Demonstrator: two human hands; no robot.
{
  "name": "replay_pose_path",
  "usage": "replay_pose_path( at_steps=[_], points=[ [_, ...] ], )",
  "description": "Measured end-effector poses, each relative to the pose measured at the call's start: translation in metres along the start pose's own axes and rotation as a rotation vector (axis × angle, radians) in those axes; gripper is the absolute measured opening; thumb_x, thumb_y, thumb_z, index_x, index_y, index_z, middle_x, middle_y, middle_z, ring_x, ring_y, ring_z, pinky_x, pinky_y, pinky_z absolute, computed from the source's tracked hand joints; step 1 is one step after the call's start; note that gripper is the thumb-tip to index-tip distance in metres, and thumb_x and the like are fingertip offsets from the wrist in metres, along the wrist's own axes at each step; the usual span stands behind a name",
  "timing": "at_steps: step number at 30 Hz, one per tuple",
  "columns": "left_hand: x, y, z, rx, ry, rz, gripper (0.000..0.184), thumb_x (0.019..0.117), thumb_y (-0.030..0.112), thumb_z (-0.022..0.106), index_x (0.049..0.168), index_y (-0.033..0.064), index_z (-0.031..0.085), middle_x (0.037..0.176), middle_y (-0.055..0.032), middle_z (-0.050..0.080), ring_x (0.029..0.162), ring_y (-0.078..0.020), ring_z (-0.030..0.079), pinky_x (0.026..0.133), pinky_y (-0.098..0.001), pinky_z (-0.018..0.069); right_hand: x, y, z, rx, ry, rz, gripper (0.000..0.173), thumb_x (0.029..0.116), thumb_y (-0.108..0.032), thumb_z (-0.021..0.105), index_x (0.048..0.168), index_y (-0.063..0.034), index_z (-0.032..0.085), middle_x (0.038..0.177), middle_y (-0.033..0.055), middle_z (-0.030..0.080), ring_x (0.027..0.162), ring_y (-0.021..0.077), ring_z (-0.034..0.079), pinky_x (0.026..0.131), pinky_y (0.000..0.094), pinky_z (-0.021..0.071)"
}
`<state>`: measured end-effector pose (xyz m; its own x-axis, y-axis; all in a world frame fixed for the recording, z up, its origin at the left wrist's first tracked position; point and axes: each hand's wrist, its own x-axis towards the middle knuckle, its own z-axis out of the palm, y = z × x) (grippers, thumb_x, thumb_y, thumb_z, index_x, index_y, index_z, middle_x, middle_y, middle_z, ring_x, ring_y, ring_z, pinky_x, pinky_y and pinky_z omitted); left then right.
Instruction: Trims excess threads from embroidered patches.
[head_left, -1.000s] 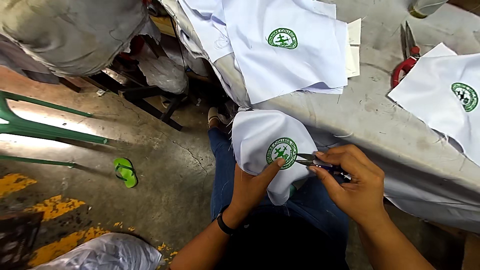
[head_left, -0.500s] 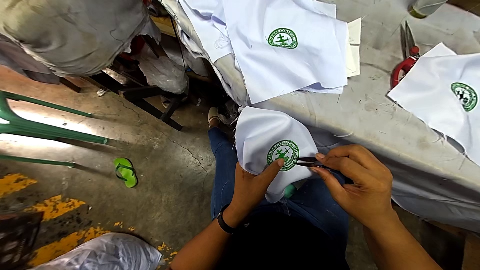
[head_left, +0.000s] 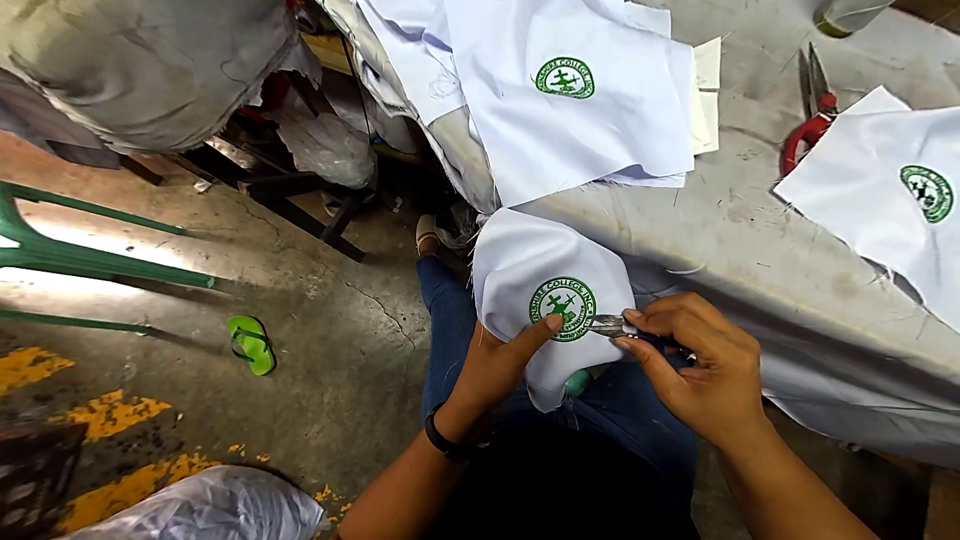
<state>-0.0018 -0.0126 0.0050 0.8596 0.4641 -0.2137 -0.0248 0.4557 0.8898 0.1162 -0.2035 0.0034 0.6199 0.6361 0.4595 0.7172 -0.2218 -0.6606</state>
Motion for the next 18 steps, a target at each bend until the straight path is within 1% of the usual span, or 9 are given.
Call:
replay_pose_path(
  at_steps=[2,7,9,11,13,15,18],
  points=[
    [0.0002,0.0008,-0.0001,-0.012,-0.005,-0.005,0.029,0.0927,-0.007,0.063,0.119,0.0035,0.061,0.098,-0.0052,0.075,0.090,-0.0128,0.073,0.086,-0.0319,0.0618,-0.0007,-0.0003,0.0014,0.012,0.002,-0.003,0.020,0.0954,-0.022,0.071,0.095,-0.0028,0.077,0.095,0.0087,0.071,0.082,0.0029,0.062,0.066,0.0124,0.0472],
    [-0.0006,-0.0003,0.0000,0.014,0.012,0.015,0.030,0.0916,-0.008,0.064,0.119,0.0033,0.061,0.098,-0.0046,0.075,0.091,-0.0125,0.073,0.086,-0.0317,0.0618,-0.0014,-0.0014,0.0025,-0.028,0.010,-0.049,0.020,0.0975,-0.020,0.069,0.088,-0.0039,0.076,0.089,0.0091,0.071,0.079,0.0066,0.063,0.066,0.0170,0.0480],
    [-0.0010,-0.0022,0.0005,0.019,0.023,0.036,0.030,0.0909,-0.008,0.065,0.119,0.0031,0.061,0.098,-0.0049,0.075,0.091,-0.0126,0.073,0.086,-0.0319,0.0619,-0.0011,-0.0019,0.0013,-0.049,-0.003,-0.056,0.021,0.0980,-0.021,0.069,0.088,-0.0044,0.076,0.089,0.0095,0.072,0.078,0.0077,0.063,0.065,0.0181,0.0476],
    [-0.0013,-0.0038,0.0012,0.040,0.034,0.066,0.030,0.0901,-0.008,0.065,0.117,0.0032,0.062,0.097,-0.0043,0.075,0.090,-0.0120,0.073,0.086,-0.0311,0.0618,-0.0008,-0.0026,-0.0016,-0.062,-0.033,-0.041,0.021,0.0984,-0.024,0.068,0.092,-0.0056,0.077,0.090,0.0087,0.071,0.079,0.0076,0.063,0.064,0.0186,0.0469],
    [-0.0018,-0.0043,0.0013,0.056,0.040,0.084,0.029,0.0895,-0.008,0.066,0.116,0.0032,0.062,0.097,-0.0040,0.075,0.090,-0.0120,0.073,0.086,-0.0311,0.0619,-0.0007,-0.0036,-0.0048,-0.023,-0.065,-0.005,0.022,0.0975,-0.026,0.069,0.097,-0.0051,0.076,0.093,0.0075,0.070,0.080,0.0039,0.061,0.064,0.0152,0.0455],
    [-0.0019,-0.0047,0.0014,0.077,0.041,0.098,0.028,0.0896,-0.007,0.067,0.116,0.0035,0.063,0.097,-0.0034,0.075,0.090,-0.0114,0.073,0.086,-0.0308,0.0618,-0.0007,-0.0040,-0.0058,0.039,-0.063,0.031,0.022,0.0958,-0.025,0.070,0.097,-0.0035,0.076,0.095,0.0066,0.069,0.080,0.0002,0.060,0.064,0.0111,0.0457],
    [-0.0025,-0.0050,0.0019,0.106,0.046,0.111,0.029,0.0899,-0.005,0.068,0.117,0.0036,0.062,0.096,-0.0031,0.075,0.089,-0.0113,0.073,0.085,-0.0307,0.0622,-0.0012,-0.0043,-0.0043,0.049,-0.046,0.051,0.022,0.0956,-0.025,0.070,0.096,-0.0033,0.076,0.095,0.0065,0.070,0.081,0.0002,0.061,0.065,0.0115,0.0473]
  ],
)
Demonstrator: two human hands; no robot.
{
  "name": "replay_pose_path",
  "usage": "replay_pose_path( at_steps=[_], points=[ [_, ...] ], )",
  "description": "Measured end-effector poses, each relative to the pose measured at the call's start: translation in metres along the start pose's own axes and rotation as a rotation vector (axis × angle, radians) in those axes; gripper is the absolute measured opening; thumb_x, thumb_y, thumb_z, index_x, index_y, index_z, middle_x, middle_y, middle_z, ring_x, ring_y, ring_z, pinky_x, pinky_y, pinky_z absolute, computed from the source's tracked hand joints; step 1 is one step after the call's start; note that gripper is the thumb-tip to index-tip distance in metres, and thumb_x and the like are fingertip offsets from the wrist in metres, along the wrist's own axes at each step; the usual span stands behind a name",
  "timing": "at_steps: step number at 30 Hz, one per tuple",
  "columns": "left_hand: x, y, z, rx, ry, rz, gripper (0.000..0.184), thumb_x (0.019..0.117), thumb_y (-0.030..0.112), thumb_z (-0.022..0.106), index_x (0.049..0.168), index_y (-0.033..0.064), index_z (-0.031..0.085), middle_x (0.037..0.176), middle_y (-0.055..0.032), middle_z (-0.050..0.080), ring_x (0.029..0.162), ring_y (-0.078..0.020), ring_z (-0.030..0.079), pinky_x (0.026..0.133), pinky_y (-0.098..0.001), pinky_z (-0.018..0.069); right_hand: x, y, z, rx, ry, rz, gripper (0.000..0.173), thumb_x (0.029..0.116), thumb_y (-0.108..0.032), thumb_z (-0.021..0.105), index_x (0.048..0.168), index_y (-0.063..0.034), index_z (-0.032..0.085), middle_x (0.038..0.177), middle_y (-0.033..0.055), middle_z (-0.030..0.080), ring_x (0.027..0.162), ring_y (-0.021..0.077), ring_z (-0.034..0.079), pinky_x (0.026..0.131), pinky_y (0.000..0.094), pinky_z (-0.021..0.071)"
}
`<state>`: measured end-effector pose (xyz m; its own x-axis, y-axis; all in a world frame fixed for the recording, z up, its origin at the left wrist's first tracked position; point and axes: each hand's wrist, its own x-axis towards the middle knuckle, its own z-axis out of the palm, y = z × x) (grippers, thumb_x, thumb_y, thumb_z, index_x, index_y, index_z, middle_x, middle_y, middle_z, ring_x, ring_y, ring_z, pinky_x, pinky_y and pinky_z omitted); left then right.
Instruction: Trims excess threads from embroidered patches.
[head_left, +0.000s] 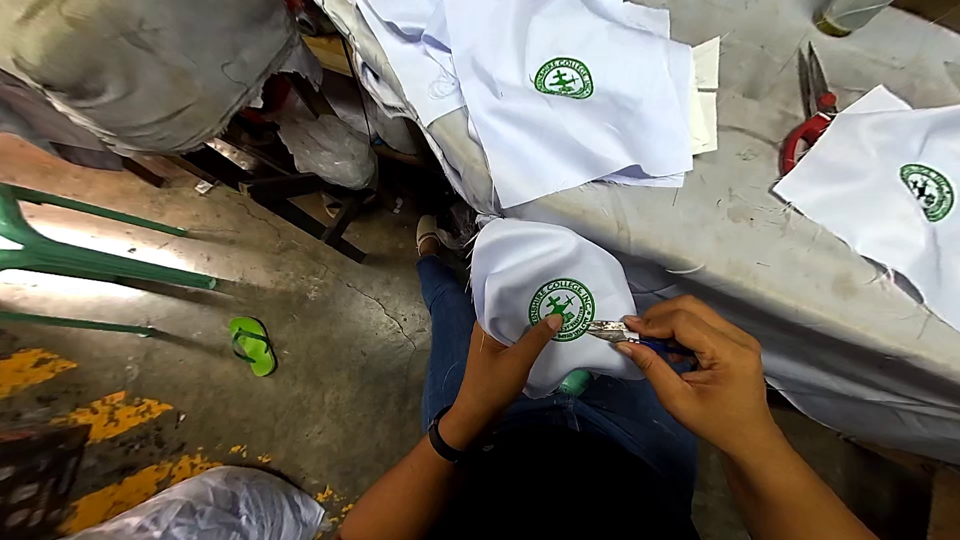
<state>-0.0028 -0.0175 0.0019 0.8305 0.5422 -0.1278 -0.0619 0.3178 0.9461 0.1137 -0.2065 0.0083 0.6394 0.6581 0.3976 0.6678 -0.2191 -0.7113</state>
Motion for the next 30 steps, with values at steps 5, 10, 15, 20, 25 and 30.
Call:
replay_pose_path(
  at_steps=[5,10,15,20,25,30],
  points=[
    [-0.0003,0.0014,0.0009,-0.035,0.009,-0.028,0.030,0.0901,-0.006,0.067,0.118,0.0032,0.062,0.097,-0.0046,0.075,0.089,-0.0127,0.074,0.085,-0.0316,0.0623,0.0000,0.0007,0.0010,-0.058,-0.002,-0.016,0.021,0.0966,-0.026,0.070,0.095,-0.0055,0.077,0.093,0.0062,0.070,0.078,0.0020,0.060,0.063,0.0143,0.0450],
    [-0.0006,0.0027,0.0024,-0.084,0.023,-0.081,0.029,0.0909,-0.007,0.065,0.118,0.0020,0.061,0.098,-0.0062,0.075,0.089,-0.0136,0.074,0.085,-0.0320,0.0621,0.0013,0.0031,-0.0001,-0.059,-0.002,-0.041,0.022,0.0968,-0.025,0.070,0.093,-0.0056,0.078,0.091,0.0071,0.070,0.078,0.0028,0.060,0.062,0.0145,0.0438],
    [-0.0005,0.0020,0.0030,-0.090,0.023,-0.074,0.030,0.0906,-0.008,0.065,0.119,0.0024,0.061,0.097,-0.0063,0.075,0.090,-0.0133,0.074,0.085,-0.0318,0.0622,0.0013,0.0036,-0.0005,-0.098,-0.008,-0.055,0.021,0.0977,-0.026,0.069,0.093,-0.0076,0.079,0.091,0.0068,0.071,0.079,0.0057,0.062,0.064,0.0181,0.0463],
    [-0.0008,0.0006,0.0029,-0.079,0.022,-0.061,0.029,0.0902,-0.008,0.066,0.117,0.0024,0.062,0.097,-0.0055,0.075,0.090,-0.0129,0.073,0.086,-0.0318,0.0620,0.0014,0.0043,0.0004,-0.136,-0.007,-0.081,0.021,0.0987,-0.024,0.068,0.092,-0.0078,0.079,0.091,0.0077,0.072,0.079,0.0088,0.064,0.065,0.0215,0.0482],
    [-0.0010,0.0007,0.0036,-0.081,0.024,-0.062,0.029,0.0906,-0.007,0.066,0.117,0.0030,0.062,0.097,-0.0055,0.075,0.090,-0.0129,0.074,0.085,-0.0317,0.0621,0.0025,0.0055,-0.0010,-0.076,-0.016,-0.047,0.021,0.0975,-0.025,0.069,0.093,-0.0063,0.077,0.093,0.0062,0.072,0.079,0.0033,0.062,0.064,0.0157,0.0463],
    [-0.0009,-0.0014,0.0028,-0.090,0.008,-0.052,0.029,0.0909,-0.006,0.066,0.119,0.0028,0.062,0.098,-0.0056,0.075,0.090,-0.0135,0.074,0.086,-0.0327,0.0622,0.0019,0.0044,-0.0011,-0.076,-0.018,-0.039,0.022,0.0979,-0.025,0.068,0.093,-0.0058,0.077,0.092,0.0067,0.072,0.079,0.0042,0.062,0.064,0.0166,0.0461]
  ],
)
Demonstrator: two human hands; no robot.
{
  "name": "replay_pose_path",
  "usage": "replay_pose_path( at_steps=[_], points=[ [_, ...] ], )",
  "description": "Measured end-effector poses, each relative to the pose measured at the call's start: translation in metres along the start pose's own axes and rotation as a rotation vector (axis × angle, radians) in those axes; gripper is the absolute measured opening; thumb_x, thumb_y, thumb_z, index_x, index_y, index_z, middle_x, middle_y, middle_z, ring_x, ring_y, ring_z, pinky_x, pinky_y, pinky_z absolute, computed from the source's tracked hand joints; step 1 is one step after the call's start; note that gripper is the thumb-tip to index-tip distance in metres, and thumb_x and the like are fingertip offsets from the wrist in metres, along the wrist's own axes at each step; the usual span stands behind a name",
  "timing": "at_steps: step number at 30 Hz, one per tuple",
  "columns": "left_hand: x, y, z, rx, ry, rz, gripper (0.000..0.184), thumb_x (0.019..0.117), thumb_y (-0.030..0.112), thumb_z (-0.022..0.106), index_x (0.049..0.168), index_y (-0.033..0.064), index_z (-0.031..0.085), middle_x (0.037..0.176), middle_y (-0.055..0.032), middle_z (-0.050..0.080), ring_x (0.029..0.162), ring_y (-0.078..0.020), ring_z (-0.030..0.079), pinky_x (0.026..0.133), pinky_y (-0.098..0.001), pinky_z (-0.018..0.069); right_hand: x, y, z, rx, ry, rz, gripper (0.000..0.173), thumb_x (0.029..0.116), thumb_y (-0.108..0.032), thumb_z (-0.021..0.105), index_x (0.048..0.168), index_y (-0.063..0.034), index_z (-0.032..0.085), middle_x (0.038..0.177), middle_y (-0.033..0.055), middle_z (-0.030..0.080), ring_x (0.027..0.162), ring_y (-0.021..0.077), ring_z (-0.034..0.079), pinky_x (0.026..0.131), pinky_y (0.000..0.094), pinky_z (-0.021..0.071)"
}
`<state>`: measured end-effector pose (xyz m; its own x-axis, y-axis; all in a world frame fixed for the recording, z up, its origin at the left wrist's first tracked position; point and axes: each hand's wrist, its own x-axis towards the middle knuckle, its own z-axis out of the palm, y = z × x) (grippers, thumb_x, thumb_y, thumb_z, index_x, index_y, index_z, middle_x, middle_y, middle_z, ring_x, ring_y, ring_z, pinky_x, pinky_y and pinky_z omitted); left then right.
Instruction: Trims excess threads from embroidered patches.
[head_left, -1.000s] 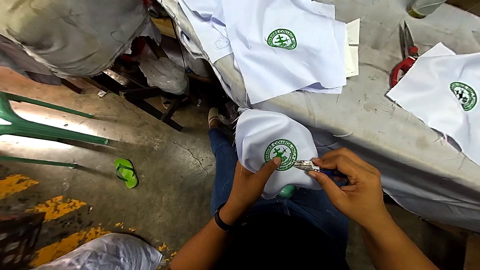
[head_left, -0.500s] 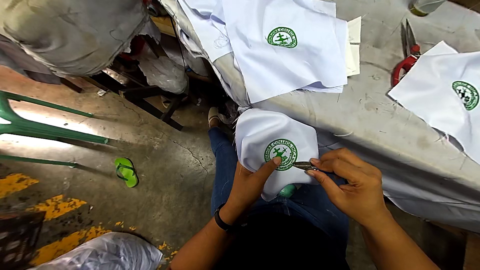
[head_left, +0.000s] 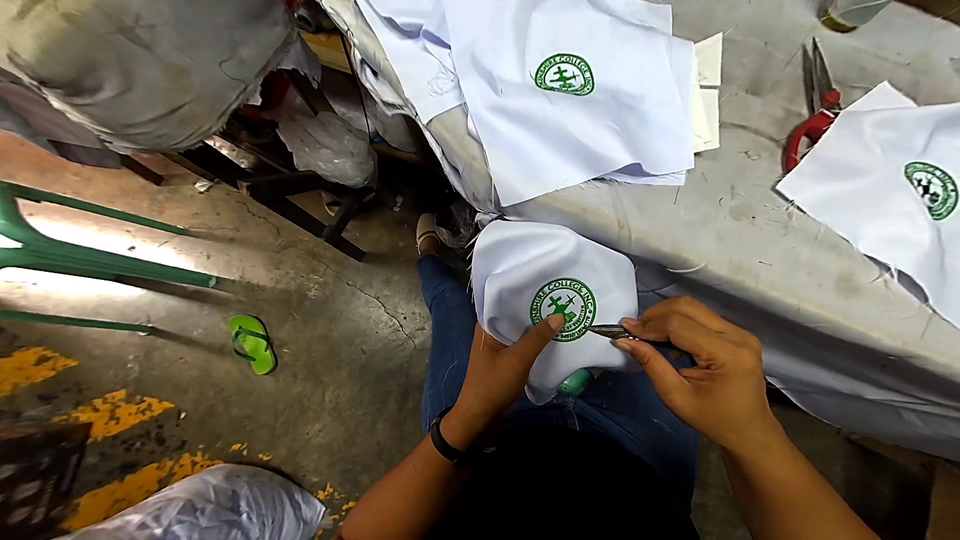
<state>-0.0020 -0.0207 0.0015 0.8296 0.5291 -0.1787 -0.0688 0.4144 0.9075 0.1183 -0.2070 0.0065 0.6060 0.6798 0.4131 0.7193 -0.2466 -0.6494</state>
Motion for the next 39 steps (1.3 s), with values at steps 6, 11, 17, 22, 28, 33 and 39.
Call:
replay_pose_path(
  at_steps=[6,11,17,22,28,33,39],
  points=[
    [-0.001,0.000,0.000,-0.010,0.002,0.001,0.029,0.0908,-0.007,0.066,0.118,0.0022,0.061,0.098,-0.0062,0.075,0.090,-0.0139,0.074,0.085,-0.0326,0.0623,0.000,0.001,0.001,0.001,-0.010,0.008,0.022,0.0981,-0.025,0.068,0.094,-0.0060,0.077,0.093,0.0061,0.071,0.079,0.0036,0.062,0.064,0.0158,0.0466],
    [-0.002,0.000,0.002,-0.019,0.008,0.015,0.029,0.0923,-0.006,0.065,0.120,0.0020,0.061,0.099,-0.0059,0.075,0.091,-0.0137,0.074,0.086,-0.0329,0.0620,-0.002,-0.003,0.002,0.004,0.032,0.024,0.022,0.0974,-0.024,0.068,0.094,-0.0040,0.076,0.093,0.0073,0.071,0.079,0.0026,0.061,0.064,0.0145,0.0465],
    [-0.003,-0.004,0.003,0.107,0.039,0.168,0.029,0.0921,-0.004,0.066,0.120,0.0044,0.061,0.100,-0.0009,0.074,0.093,-0.0094,0.072,0.087,-0.0299,0.0612,-0.006,-0.013,-0.001,0.005,0.007,0.066,0.024,0.0963,-0.028,0.069,0.096,-0.0051,0.076,0.094,0.0056,0.070,0.078,0.0020,0.061,0.063,0.0144,0.0468],
    [-0.005,-0.004,0.005,0.148,0.029,0.214,0.024,0.0921,-0.004,0.066,0.115,0.0045,0.063,0.098,0.0010,0.074,0.091,-0.0074,0.072,0.086,-0.0281,0.0611,-0.008,-0.013,0.006,0.024,0.006,0.091,0.023,0.0958,-0.027,0.070,0.095,-0.0053,0.076,0.094,0.0051,0.071,0.078,0.0011,0.061,0.063,0.0139,0.0478],
    [-0.008,-0.002,0.006,0.129,0.036,0.211,0.026,0.0934,-0.003,0.064,0.118,0.0043,0.061,0.099,0.0010,0.073,0.093,-0.0074,0.071,0.087,-0.0283,0.0608,-0.006,-0.013,0.009,0.086,0.021,0.060,0.022,0.0956,-0.025,0.071,0.094,-0.0032,0.075,0.094,0.0064,0.071,0.080,0.0002,0.062,0.064,0.0116,0.0473],
    [-0.011,-0.003,0.007,0.105,0.057,0.196,0.025,0.0937,-0.002,0.064,0.118,0.0025,0.060,0.099,-0.0001,0.073,0.094,-0.0079,0.072,0.088,-0.0286,0.0608,-0.006,-0.012,0.013,0.139,0.027,0.050,0.021,0.0954,-0.023,0.071,0.094,-0.0017,0.075,0.094,0.0073,0.070,0.079,-0.0005,0.061,0.063,0.0105,0.0474],
    [-0.013,-0.002,0.007,0.103,0.072,0.191,0.026,0.0935,-0.002,0.065,0.119,0.0018,0.060,0.099,-0.0002,0.073,0.093,-0.0079,0.072,0.088,-0.0282,0.0608,-0.006,-0.012,0.014,0.136,0.050,0.033,0.020,0.0955,-0.021,0.071,0.095,-0.0012,0.075,0.093,0.0074,0.069,0.081,0.0001,0.061,0.065,0.0102,0.0477]
  ],
)
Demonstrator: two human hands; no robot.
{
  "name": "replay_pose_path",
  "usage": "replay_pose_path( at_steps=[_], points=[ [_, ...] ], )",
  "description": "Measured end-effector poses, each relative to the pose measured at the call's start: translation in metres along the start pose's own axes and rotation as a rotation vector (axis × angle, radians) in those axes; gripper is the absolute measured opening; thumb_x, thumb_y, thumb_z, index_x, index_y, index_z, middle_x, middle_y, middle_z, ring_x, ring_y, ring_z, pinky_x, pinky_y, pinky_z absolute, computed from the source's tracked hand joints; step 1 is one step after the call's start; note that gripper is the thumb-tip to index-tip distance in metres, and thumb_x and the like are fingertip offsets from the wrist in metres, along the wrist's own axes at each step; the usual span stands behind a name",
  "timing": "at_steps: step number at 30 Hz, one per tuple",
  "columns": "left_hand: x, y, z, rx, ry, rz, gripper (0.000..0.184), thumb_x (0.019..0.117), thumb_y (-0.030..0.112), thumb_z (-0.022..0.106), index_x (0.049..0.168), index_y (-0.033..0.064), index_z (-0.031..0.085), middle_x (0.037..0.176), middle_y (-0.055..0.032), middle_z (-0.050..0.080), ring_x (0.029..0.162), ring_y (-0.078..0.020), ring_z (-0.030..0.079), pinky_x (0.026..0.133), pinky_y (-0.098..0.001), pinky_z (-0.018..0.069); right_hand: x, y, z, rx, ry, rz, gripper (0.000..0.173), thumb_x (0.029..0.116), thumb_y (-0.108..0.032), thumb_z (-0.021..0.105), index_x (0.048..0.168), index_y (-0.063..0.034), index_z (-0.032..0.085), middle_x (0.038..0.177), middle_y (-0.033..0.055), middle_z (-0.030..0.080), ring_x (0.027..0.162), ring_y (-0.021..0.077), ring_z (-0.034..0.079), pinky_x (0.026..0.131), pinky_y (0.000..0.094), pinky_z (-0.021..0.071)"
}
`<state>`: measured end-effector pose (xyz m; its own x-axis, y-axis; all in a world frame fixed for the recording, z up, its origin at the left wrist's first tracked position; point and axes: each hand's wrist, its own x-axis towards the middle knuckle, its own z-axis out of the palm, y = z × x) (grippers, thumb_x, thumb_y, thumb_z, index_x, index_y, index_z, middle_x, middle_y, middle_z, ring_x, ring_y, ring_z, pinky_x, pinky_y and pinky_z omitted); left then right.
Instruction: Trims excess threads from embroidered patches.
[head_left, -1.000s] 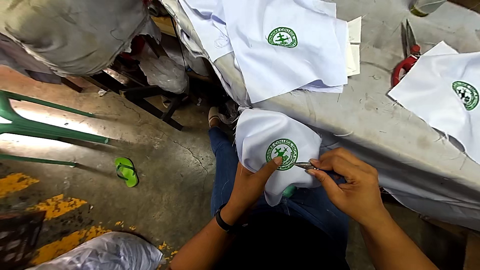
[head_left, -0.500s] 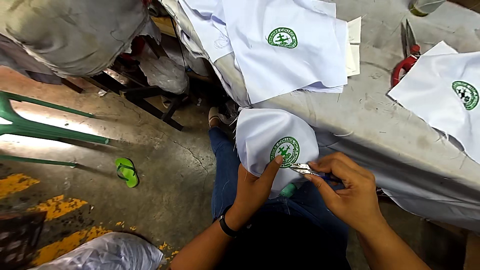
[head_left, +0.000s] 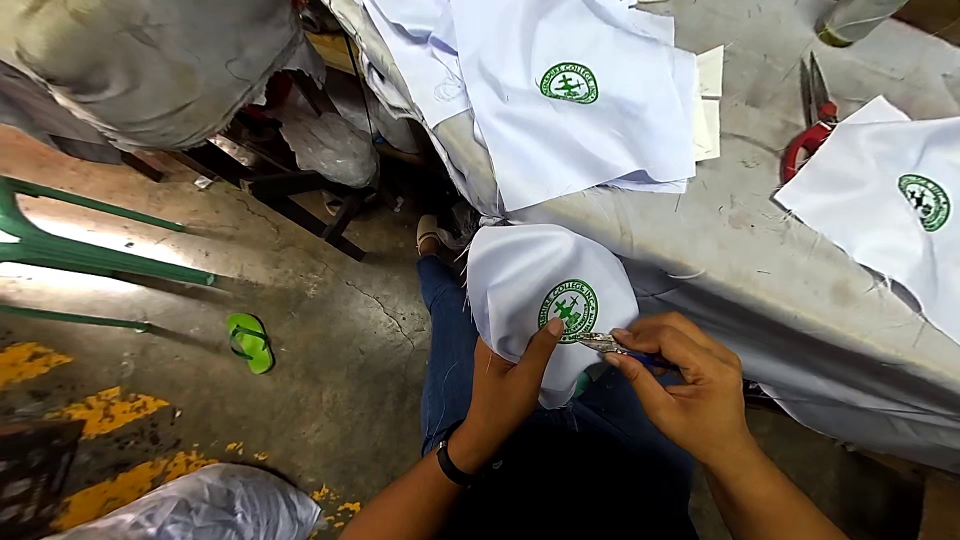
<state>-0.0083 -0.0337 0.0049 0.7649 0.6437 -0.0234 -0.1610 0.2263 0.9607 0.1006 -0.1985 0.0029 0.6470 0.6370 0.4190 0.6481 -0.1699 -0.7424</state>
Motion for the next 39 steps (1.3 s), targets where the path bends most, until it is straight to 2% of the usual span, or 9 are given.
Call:
replay_pose_path(
  at_steps=[10,22,27,30,33,36,39],
  points=[
    [-0.0021,-0.0009,0.0027,-0.003,-0.022,-0.028,0.026,0.0932,-0.003,0.065,0.118,0.0014,0.060,0.098,-0.0009,0.074,0.092,-0.0083,0.072,0.088,-0.0286,0.0609,-0.0037,0.0018,-0.0006,-0.058,0.009,-0.016,0.020,0.0968,-0.023,0.070,0.094,-0.0038,0.076,0.094,0.0081,0.071,0.086,0.0040,0.064,0.068,0.0139,0.0500],
    [-0.0024,-0.0022,0.0022,-0.028,-0.014,-0.081,0.027,0.0926,-0.003,0.065,0.118,0.0001,0.059,0.099,-0.0030,0.074,0.092,-0.0103,0.073,0.088,-0.0299,0.0612,-0.0061,0.0035,-0.0016,-0.104,-0.005,-0.033,0.021,0.0979,-0.023,0.069,0.090,-0.0046,0.076,0.090,0.0080,0.071,0.083,0.0070,0.065,0.068,0.0172,0.0501],
    [-0.0011,-0.0022,0.0020,-0.030,-0.018,-0.077,0.025,0.0935,-0.003,0.064,0.118,0.0012,0.060,0.099,-0.0025,0.074,0.092,-0.0098,0.072,0.088,-0.0298,0.0610,-0.0064,0.0036,-0.0007,-0.091,-0.017,0.006,0.022,0.0973,-0.025,0.069,0.093,-0.0043,0.075,0.092,0.0072,0.071,0.082,0.0047,0.064,0.067,0.0158,0.0496],
    [-0.0010,-0.0019,0.0026,-0.036,-0.022,-0.087,0.025,0.0943,-0.003,0.063,0.118,0.0009,0.059,0.098,-0.0026,0.074,0.093,-0.0096,0.072,0.088,-0.0295,0.0607,-0.0064,0.0031,-0.0016,-0.068,-0.034,-0.008,0.022,0.0976,-0.024,0.069,0.091,-0.0041,0.075,0.090,0.0069,0.071,0.082,0.0056,0.064,0.068,0.0168,0.0503],
    [-0.0013,-0.0017,0.0033,-0.036,-0.016,-0.082,0.024,0.0941,-0.003,0.063,0.117,0.0009,0.060,0.098,-0.0014,0.074,0.092,-0.0087,0.072,0.088,-0.0289,0.0606,-0.0062,-0.0006,-0.0061,0.002,-0.076,0.005,0.022,0.0969,-0.025,0.070,0.093,-0.0044,0.075,0.091,0.0056,0.070,0.082,0.0017,0.062,0.066,0.0132,0.0483],
    [-0.0008,-0.0021,0.0023,-0.019,-0.012,-0.062,0.023,0.0944,-0.003,0.063,0.117,0.0020,0.060,0.099,0.0000,0.074,0.093,-0.0076,0.072,0.088,-0.0281,0.0605,-0.0065,-0.0015,-0.0075,0.016,-0.007,0.021,0.022,0.0947,-0.023,0.072,0.097,-0.0010,0.074,0.095,0.0074,0.069,0.081,-0.0004,0.061,0.065,0.0102,0.0479],
    [-0.0007,-0.0033,0.0018,-0.015,-0.021,-0.051,0.024,0.0943,-0.003,0.063,0.117,0.0020,0.060,0.098,0.0001,0.074,0.092,-0.0078,0.072,0.088,-0.0283,0.0608,-0.0061,-0.0005,-0.0061,-0.063,0.060,0.008,0.021,0.0947,-0.023,0.072,0.097,-0.0016,0.075,0.095,0.0082,0.070,0.081,0.0012,0.061,0.067,0.0116,0.0480]
  ],
)
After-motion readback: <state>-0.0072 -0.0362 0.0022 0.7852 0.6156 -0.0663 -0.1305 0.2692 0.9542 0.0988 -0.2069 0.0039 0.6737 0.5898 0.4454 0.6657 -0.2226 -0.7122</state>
